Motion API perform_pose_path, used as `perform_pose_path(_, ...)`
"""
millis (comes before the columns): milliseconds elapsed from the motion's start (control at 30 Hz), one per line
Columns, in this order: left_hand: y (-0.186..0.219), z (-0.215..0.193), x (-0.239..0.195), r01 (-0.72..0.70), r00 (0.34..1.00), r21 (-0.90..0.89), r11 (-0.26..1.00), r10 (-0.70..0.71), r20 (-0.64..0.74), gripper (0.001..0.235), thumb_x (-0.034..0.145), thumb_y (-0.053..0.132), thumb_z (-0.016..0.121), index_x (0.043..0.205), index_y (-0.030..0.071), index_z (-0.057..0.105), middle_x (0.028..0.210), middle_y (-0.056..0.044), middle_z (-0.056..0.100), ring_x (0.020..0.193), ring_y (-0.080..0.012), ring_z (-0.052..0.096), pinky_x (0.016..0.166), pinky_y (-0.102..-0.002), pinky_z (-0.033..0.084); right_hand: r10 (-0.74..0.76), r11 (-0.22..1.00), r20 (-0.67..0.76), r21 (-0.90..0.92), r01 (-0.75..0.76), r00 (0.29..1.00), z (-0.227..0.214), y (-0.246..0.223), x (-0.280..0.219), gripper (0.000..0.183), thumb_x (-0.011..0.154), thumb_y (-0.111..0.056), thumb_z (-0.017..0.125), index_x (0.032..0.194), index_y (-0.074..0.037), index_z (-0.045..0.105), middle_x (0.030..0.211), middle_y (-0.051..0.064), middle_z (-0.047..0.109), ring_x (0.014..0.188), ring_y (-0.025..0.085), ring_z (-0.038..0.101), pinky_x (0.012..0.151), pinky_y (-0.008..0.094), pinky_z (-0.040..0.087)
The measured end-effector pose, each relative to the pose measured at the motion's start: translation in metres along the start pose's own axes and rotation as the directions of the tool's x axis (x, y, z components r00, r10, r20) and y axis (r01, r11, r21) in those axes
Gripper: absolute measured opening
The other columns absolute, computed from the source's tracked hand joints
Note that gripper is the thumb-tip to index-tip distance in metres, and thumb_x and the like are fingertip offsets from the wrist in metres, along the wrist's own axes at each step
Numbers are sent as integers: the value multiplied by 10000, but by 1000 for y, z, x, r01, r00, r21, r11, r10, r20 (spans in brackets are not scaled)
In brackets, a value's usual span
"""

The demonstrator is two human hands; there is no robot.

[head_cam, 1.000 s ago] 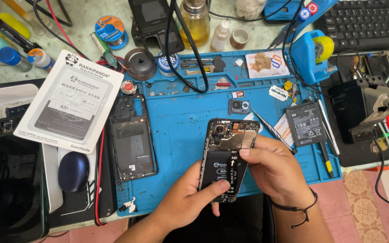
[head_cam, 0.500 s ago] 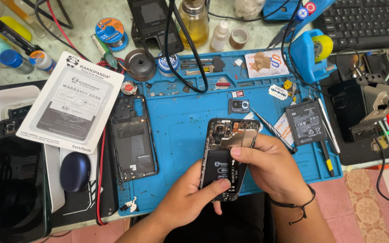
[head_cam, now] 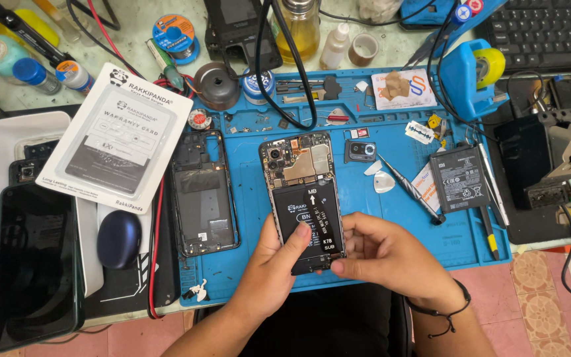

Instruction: The person replaces a smartphone battery by removing the old battery, applying adhesive tape, inserting a new battery, and reassembling the phone. The person handles the phone, battery, and adhesive tape throughout the process.

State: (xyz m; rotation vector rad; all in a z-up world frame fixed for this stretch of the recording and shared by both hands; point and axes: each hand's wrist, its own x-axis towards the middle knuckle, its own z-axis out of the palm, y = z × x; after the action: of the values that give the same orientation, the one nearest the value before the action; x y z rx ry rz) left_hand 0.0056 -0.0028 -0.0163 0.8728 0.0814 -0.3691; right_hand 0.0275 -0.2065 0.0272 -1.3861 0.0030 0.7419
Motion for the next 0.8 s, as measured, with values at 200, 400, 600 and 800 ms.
perform_pose_path(200, 1, -1, -1, 13, 1000, 37, 999, -13, 14, 343, 1061, 217, 520, 1363, 65, 463, 1104, -69, 656, 863, -111, 655, 676, -300, 569, 52, 992, -44, 118, -47, 998, -2, 10, 4, 345, 819, 57, 749, 1148, -6, 669, 976, 21, 727, 916, 107, 684, 800, 308, 581)
perform_pose_path(400, 4, 1, -2, 38, 999, 76, 996, -39, 16, 352, 1057, 216, 521, 1366, 56, 468, 1105, -71, 665, 887, -119, 668, 685, -306, 576, 46, 997, -76, 66, -41, 996, -2, 13, 3, 327, 846, 43, 745, 1168, 7, 700, 897, 39, 715, 827, 121, 665, 752, 308, 572)
perform_pose_path(600, 6, 3, -4, -10, 997, 71, 997, 4, 81, 325, 1075, 199, 518, 1351, 27, 513, 1137, -95, 672, 940, -154, 675, 746, -334, 587, -92, 989, -76, -120, 83, 993, 12, -4, -6, 512, 858, -35, 720, 1354, 6, 599, 1109, 70, 749, 948, 165, 725, 862, 329, 601)
perform_pose_path(800, 7, 9, -15, -201, 972, 403, 893, 131, 195, 455, 1097, 279, 361, 1393, -28, 518, 1347, -122, 595, 1248, -185, 570, 1085, -322, 440, -489, 814, -109, -412, 408, 865, 30, 1, -13, 993, 747, -69, 845, 1559, 36, 285, 1408, 141, 470, 1246, 214, 542, 1083, 354, 430)
